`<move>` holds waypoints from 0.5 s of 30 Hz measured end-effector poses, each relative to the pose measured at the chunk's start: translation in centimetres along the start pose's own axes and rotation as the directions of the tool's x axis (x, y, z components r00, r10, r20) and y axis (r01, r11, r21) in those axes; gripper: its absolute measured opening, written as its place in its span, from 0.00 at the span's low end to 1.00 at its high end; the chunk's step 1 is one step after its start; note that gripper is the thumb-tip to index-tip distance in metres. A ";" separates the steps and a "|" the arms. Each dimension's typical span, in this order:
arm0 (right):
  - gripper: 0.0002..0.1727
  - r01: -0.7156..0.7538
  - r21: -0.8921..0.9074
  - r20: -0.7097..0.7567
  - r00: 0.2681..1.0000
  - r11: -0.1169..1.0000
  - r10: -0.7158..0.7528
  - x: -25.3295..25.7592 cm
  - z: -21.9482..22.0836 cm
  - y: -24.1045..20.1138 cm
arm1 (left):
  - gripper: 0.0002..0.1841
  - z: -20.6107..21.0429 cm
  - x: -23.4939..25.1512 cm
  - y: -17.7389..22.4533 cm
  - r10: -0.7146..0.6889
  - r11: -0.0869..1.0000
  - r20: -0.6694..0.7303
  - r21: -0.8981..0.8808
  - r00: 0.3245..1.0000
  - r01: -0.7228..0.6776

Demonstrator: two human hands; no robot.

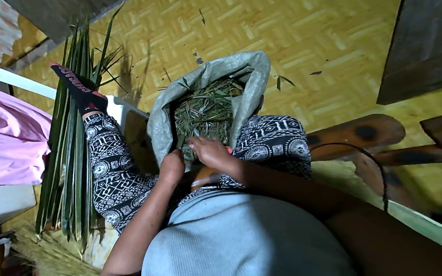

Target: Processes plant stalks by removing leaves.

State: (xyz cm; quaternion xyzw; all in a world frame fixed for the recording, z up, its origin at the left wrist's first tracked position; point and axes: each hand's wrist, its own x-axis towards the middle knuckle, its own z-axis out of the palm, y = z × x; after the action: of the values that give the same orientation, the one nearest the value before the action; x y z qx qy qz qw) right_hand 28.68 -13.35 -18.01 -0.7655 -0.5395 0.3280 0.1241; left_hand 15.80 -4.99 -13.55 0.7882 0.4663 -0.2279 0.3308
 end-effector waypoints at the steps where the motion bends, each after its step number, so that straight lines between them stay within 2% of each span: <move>1: 0.24 -0.013 -0.007 -0.022 1.000 1.000 0.012 0.3 0.0 0.4 | 0.20 0.0 0.0 0.0 0.006 1.000 0.007 -0.026 1.000 -0.006; 6: 0.26 -0.146 0.126 -0.116 0.980 0.981 0.161 1.9 -1.2 3.1 | 0.20 -0.1 -0.1 -0.7 0.018 0.988 0.033 -0.152 0.999 -0.013; 10: 0.25 -0.025 0.239 -0.016 0.999 0.971 0.029 0.6 -1.7 2.0 | 0.20 -0.6 0.1 -0.8 -0.003 0.970 0.067 -0.244 0.998 0.019; 13: 0.23 0.101 0.222 -0.013 0.995 0.970 -0.101 -0.4 -0.3 1.2 | 0.20 -0.9 0.1 -0.6 -0.005 0.938 0.085 -0.344 0.996 0.034; 15: 0.23 0.083 0.197 -0.030 0.996 0.977 -0.079 -0.3 -0.1 1.1 | 0.19 -0.8 0.0 -0.7 0.008 0.920 0.107 -0.390 0.994 0.034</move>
State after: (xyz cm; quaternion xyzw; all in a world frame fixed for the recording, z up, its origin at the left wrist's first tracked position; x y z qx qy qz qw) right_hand 29.52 -14.06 -18.45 -0.7303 -0.5334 0.3662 0.2191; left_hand 15.20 -4.13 -13.24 0.6898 0.4892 -0.1742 0.5044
